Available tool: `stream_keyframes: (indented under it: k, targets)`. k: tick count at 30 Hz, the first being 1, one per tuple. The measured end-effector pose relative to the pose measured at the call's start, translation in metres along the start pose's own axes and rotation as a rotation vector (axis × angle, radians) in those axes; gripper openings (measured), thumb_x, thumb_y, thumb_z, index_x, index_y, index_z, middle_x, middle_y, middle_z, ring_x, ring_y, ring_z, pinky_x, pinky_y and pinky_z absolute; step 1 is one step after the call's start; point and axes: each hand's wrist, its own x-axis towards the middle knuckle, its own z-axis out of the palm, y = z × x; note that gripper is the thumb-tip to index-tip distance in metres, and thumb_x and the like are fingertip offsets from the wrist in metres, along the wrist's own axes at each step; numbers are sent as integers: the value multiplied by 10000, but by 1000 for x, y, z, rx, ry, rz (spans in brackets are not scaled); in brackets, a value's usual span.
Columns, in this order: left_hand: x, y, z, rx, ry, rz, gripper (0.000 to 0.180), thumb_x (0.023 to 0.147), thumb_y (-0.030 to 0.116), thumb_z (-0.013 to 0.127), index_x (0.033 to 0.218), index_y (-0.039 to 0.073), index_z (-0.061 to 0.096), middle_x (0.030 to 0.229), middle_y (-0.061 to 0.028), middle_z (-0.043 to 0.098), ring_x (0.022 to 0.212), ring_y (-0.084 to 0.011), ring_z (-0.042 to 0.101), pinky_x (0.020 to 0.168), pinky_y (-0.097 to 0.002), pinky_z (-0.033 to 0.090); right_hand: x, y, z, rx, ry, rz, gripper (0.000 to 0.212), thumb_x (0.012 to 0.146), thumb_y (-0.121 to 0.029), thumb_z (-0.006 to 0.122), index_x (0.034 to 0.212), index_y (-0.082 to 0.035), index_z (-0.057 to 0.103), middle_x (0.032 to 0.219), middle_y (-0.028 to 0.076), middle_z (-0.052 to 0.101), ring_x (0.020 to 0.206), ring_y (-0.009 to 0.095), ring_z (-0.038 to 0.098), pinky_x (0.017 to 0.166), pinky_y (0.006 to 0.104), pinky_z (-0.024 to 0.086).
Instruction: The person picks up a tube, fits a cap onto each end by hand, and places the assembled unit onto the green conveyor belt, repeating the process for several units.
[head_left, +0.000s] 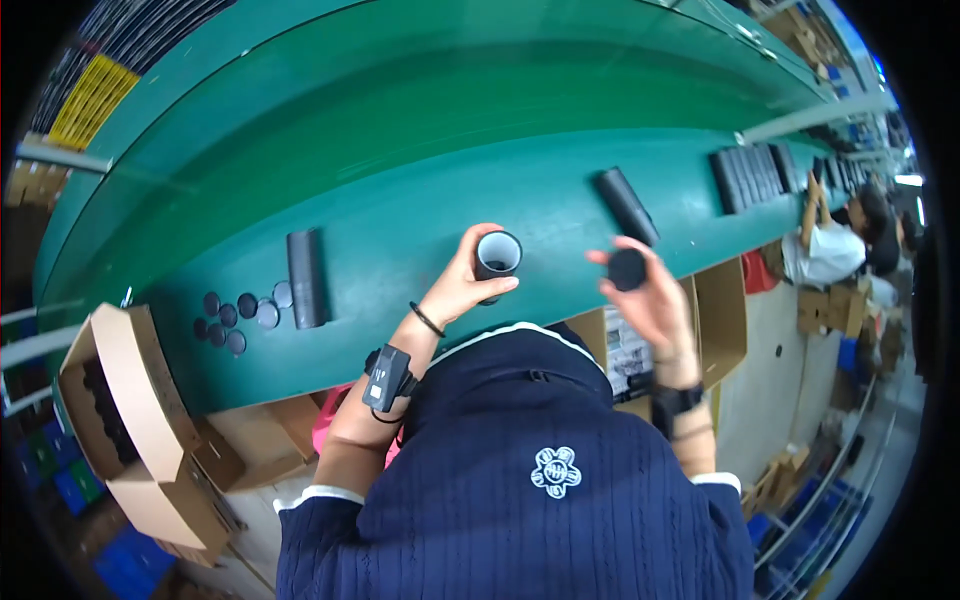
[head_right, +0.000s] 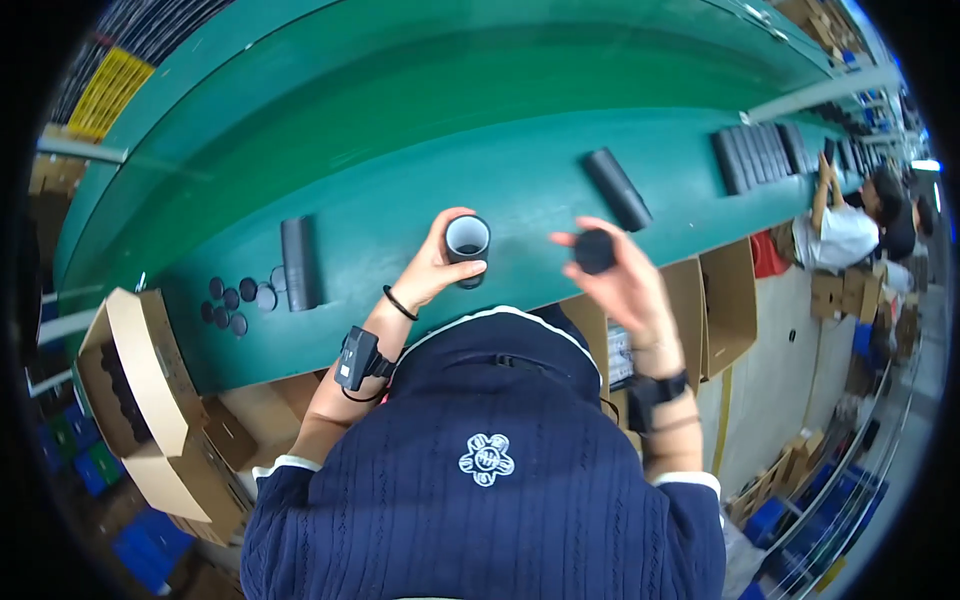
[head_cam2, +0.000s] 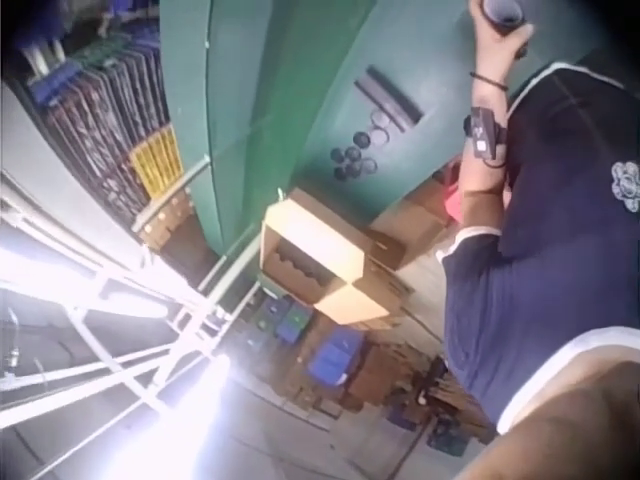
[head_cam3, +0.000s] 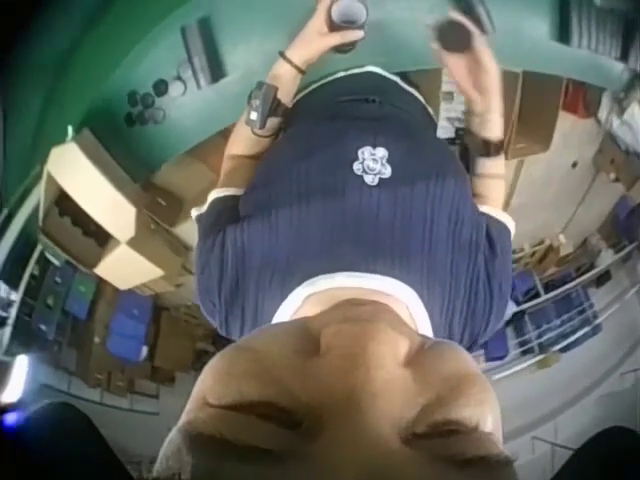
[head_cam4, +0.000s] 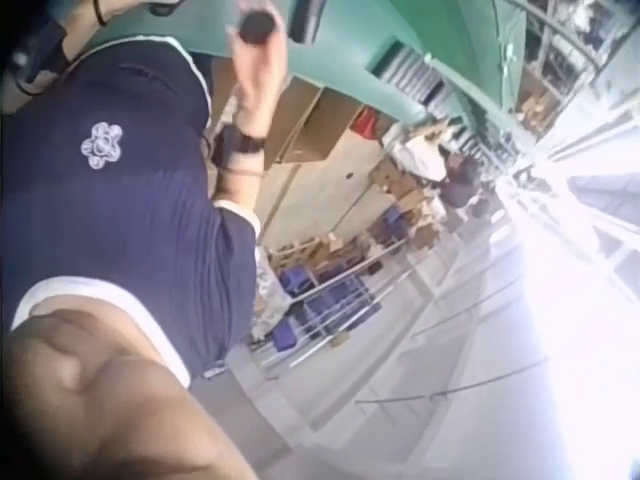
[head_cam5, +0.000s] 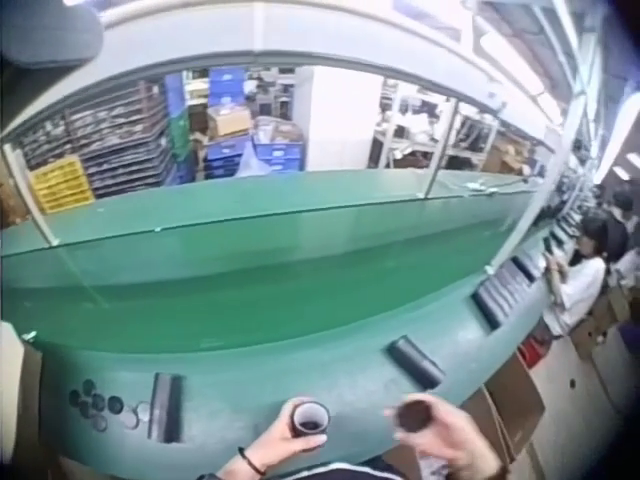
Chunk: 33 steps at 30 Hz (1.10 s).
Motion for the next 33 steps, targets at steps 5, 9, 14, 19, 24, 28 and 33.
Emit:
stream_keyframes:
  k: [5, 9, 14, 19, 24, 28, 33]
  targets:
    - [18, -15, 16, 190, 22, 22, 690, 746, 4, 790, 1297, 117, 391, 1139, -15, 507, 1015, -108, 537, 725, -244, 516, 37, 24, -18, 457, -233, 128, 538, 994, -273, 469, 1418, 27, 328, 1337, 312, 444, 989, 325, 577, 796, 306, 534]
    - [19, -3, 26, 211, 12, -81, 682, 761, 15, 782, 1319, 102, 401, 1127, -20, 528, 1080, -128, 522, 830, -263, 495, 48, 22, -39, 508, -317, 143, 547, 1002, -268, 469, 1436, 19, 299, 1341, 299, 443, 1061, 356, 580, 872, 343, 541]
    - [26, -5, 36, 258, -33, 30, 732, 797, 80, 770, 1395, 69, 348, 1278, -68, 471, 1254, -181, 432, 1057, -313, 352, 50, 12, -43, -71, -295, 67, 576, 930, -199, 624, 1410, 7, 380, 1318, 196, 487, 1124, 290, 583, 919, 327, 523]
    - [39, -26, 52, 250, -25, 55, 757, 811, 133, 770, 1413, 62, 317, 1332, -97, 432, 1265, -193, 435, 1054, -331, 373, 59, -5, -25, -969, -238, -225, 500, 790, -27, 731, 1264, -35, 575, 1239, 86, 518, 1161, 176, 513, 947, 337, 479]
    - [42, -23, 65, 455, 4, 98, 760, 794, 162, 774, 1404, 46, 336, 1323, -141, 443, 1262, -238, 452, 1047, -361, 395, 68, -5, -23, -1296, -351, -340, 549, 676, 11, 749, 1203, -34, 604, 1206, 116, 563, 1159, 239, 526, 986, 351, 439]
    - [42, -29, 69, 675, 36, 177, 775, 771, 216, 781, 1388, 35, 348, 1303, -171, 446, 1240, -309, 453, 1034, -388, 400, 65, -2, -25, -1231, -334, -305, 562, 651, 6, 759, 1193, -28, 613, 1174, 126, 584, 1132, 278, 548, 998, 356, 431]
    - [39, -31, 78, 762, 84, 262, 753, 806, 394, 727, 1359, 24, 374, 1293, -184, 451, 1215, -367, 433, 1031, -455, 344, 61, 5, -43, -1142, -247, -282, 548, 658, 7, 767, 1185, -33, 623, 1185, 138, 586, 1116, 291, 572, 968, 346, 458]
